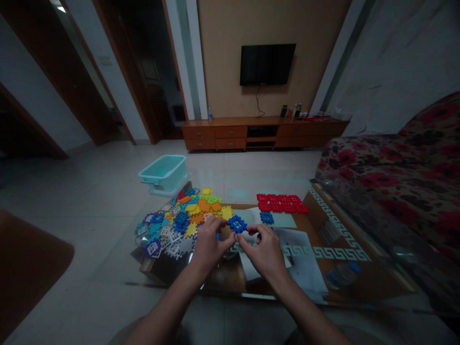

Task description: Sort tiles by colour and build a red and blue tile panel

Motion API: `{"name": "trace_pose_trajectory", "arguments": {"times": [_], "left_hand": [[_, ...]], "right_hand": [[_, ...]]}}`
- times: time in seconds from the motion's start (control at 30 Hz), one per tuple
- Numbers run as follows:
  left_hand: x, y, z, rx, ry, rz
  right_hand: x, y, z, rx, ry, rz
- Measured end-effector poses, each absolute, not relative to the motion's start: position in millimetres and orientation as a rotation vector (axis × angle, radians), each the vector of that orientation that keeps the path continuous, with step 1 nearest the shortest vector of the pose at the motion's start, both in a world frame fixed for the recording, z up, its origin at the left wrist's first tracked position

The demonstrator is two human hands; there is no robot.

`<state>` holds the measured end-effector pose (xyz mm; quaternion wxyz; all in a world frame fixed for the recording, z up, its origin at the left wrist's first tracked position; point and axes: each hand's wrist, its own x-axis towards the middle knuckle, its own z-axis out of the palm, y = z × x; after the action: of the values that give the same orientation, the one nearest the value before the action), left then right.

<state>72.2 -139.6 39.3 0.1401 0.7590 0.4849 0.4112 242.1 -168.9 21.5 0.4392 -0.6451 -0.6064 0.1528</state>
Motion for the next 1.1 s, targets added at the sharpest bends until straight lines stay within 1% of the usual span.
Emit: {"name": "trace_pose_trajectory", "arguments": {"times": [1.1], "left_hand": [[72.8, -141.3, 38.1, 2.199, 1.362, 1.215]], "right_hand": [[241.7, -169.5, 24.2, -1.594, -1.52, 0.376]]}}
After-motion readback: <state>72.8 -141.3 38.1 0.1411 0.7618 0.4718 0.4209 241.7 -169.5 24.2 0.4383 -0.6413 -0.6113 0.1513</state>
